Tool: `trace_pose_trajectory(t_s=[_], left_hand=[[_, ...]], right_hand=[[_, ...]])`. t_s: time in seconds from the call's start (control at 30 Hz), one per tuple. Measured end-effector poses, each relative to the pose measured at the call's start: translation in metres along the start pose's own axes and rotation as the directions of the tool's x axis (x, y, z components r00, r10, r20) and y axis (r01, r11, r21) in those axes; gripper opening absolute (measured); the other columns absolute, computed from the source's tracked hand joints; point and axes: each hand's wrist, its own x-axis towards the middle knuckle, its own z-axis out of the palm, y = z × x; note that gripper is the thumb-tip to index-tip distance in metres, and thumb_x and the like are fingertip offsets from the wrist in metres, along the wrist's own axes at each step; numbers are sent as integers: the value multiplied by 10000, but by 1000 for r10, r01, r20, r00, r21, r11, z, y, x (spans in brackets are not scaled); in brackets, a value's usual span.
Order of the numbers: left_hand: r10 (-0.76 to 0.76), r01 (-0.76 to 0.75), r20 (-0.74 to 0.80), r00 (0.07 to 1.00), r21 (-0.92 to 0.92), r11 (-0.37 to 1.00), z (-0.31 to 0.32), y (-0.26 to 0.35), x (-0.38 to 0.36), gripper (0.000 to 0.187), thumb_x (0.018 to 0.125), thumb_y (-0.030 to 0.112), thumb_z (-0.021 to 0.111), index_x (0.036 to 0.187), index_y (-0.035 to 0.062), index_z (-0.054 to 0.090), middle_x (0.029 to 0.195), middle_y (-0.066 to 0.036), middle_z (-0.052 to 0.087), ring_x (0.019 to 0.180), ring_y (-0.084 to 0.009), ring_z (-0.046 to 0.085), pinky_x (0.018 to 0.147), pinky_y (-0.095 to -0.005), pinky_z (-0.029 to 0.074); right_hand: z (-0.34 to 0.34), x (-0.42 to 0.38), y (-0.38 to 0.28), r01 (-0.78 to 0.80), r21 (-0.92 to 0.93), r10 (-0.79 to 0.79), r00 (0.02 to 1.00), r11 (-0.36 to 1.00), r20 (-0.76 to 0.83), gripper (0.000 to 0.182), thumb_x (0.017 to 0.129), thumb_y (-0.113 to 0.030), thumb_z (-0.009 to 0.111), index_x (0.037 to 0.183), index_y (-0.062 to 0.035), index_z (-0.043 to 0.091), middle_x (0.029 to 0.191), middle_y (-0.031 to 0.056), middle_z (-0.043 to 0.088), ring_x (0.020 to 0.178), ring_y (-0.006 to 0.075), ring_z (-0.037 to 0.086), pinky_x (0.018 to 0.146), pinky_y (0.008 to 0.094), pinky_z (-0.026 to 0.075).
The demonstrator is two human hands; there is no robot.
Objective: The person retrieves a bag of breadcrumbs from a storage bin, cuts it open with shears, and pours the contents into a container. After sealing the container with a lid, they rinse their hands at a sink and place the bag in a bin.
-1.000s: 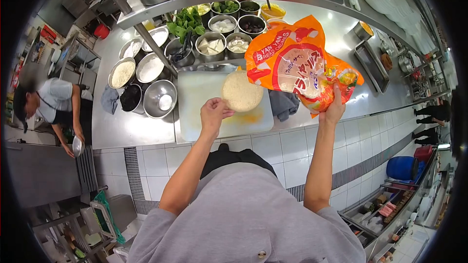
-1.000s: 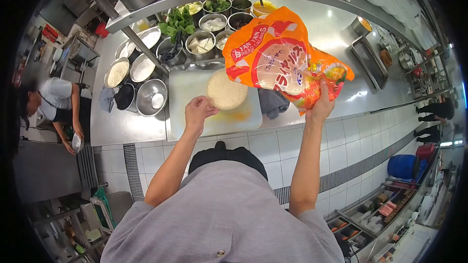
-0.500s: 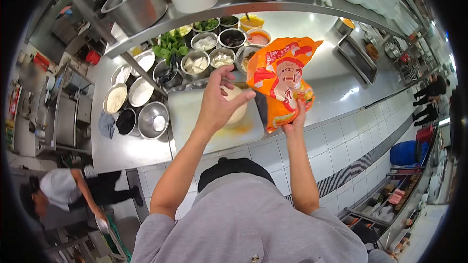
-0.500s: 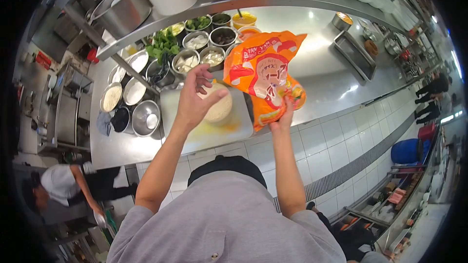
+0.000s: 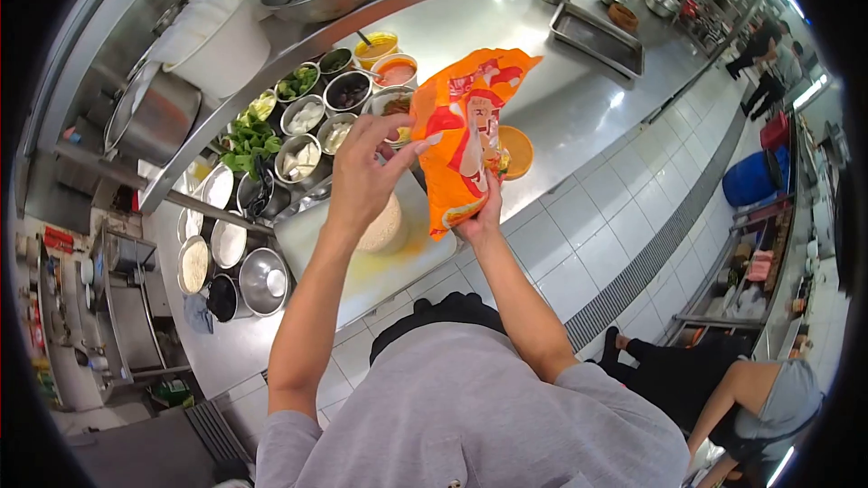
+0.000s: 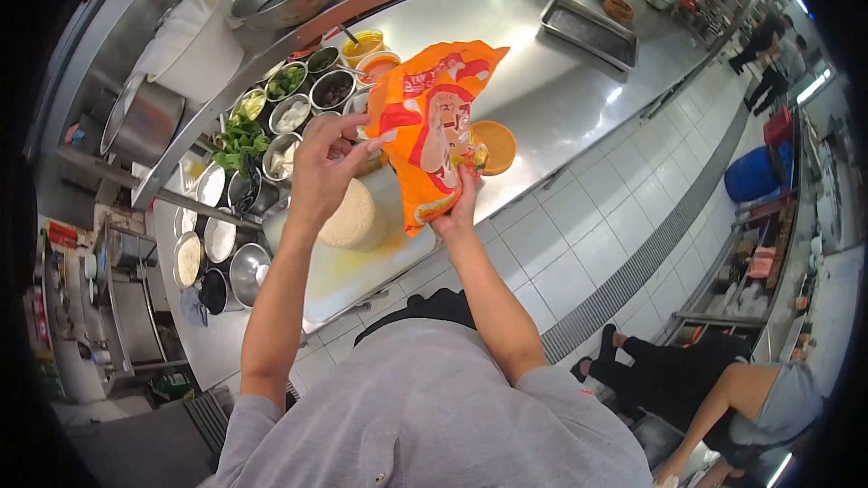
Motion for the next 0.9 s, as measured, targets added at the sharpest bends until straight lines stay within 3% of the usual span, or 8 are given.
trace_pose_trajectory(t_s=[0.2,0.47,0.57,0.6,0.63,0.7,0.83,0.9], left_hand=[[-82,95,108,991,-121,988,9,9,16,272,791,85,780,1050,61,702,983,-45,614,782,-114,577,710,-261,481],[171,-159,298,939,-64,985,23,-13,35,146,816,4,712,960,24,706,925,-59,615,811,-182,601,705,-293,470],[209,-198,345,915,-69,978,25,-18,30,152,808,-3,708,955,38,707,906,-58,607,806,-185,608,690,-300,473],[203,-192,341,918,-66,979,27,-17,28,152,808,-3,708,955,38,707,906,-58,607,806,-185,608,690,-300,473],[238,-210,348,907,-115,971,30,-16,23,156,807,-3,707,955,47,708,901,-57,602,796,-192,608,680,-303,475],[320,-286,335,886,-148,947,35,-16,21,181,793,1,711,962,67,704,895,-60,595,784,-217,610,655,-313,480],[265,-265,359,895,-50,963,30,-10,21,191,777,15,720,958,71,693,900,-58,598,812,-227,611,680,-324,485],[359,-393,334,872,40,919,29,-10,19,196,760,31,731,948,61,685,896,-65,601,851,-235,611,711,-338,487]], right_hand=[[-17,5,5,58,80,-64,995,995,78,568,1001,-470,408,1452,-127,372,1454,101,460,1320,311,459,1091,496,381],[-54,-25,-5,10,-192,-42,986,981,-164,745,949,-663,394,1462,-124,363,1429,83,484,1296,275,480,1083,476,383],[-67,-43,-50,-210,-634,-124,889,744,-440,768,933,-626,499,1462,-91,345,1329,98,543,1210,226,534,1010,401,449],[-66,-47,-65,-194,-791,-317,841,580,-438,726,919,-546,580,1439,-84,376,1336,106,539,1122,204,573,944,377,475],[-63,-50,-77,-205,-902,-499,775,381,-387,692,904,-466,660,1416,-76,407,1344,114,535,1035,183,611,879,352,500],[-50,-37,-102,154,-959,-618,786,237,-27,711,877,-341,735,1430,-62,384,1221,101,606,1069,211,604,957,336,468],[1,22,-143,385,-920,-473,826,75,308,636,839,-193,767,1365,-10,460,1206,94,629,1023,162,610,891,332,496],[7,58,-164,152,-936,12,986,317,164,437,872,-144,725,1254,7,574,1145,72,660,1013,145,617,878,302,497]])
